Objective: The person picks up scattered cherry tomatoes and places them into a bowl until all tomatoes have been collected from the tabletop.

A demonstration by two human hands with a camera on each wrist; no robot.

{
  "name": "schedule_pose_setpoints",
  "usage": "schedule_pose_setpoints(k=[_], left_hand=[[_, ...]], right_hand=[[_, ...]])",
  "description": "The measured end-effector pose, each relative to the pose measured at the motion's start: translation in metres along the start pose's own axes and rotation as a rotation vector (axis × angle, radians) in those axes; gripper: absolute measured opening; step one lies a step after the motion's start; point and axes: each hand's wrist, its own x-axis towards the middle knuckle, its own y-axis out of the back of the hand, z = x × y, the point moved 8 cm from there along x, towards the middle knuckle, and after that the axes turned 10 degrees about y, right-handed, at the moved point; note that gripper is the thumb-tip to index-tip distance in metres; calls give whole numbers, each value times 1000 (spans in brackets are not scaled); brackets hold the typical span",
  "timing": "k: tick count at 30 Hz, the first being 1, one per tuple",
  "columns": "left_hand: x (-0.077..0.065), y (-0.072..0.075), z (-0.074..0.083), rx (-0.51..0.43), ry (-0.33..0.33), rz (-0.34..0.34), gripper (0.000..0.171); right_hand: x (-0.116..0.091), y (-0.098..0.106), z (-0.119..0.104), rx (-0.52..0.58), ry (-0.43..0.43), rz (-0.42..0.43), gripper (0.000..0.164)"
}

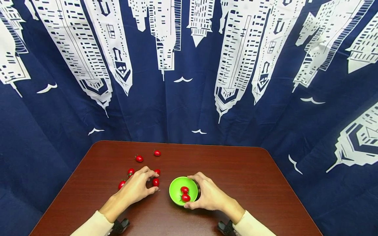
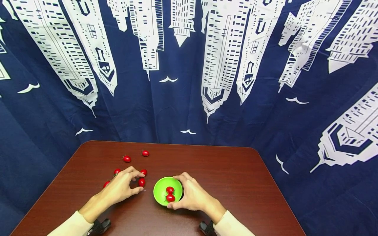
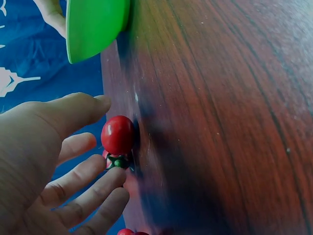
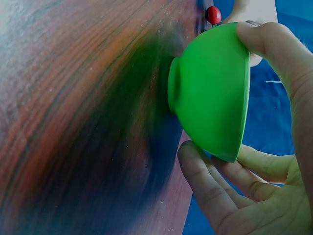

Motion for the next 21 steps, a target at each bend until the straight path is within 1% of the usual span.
schedule_pose_setpoints(k=[6, 11, 17, 21], left_hand=[[-2, -1, 0, -29, -21, -14, 37], [-5, -3, -1, -55, -18, -36, 33], [-7, -4, -4, -54, -30, -49, 31], [-9, -6, -4, -64, -37, -70, 30]], right_hand=[[-1, 1, -1, -7, 5, 5, 96], [0, 1, -2, -29, 19, 6, 96], [1, 0, -3, -31, 17, -4, 96], [1, 0, -4, -41, 22, -13, 96]])
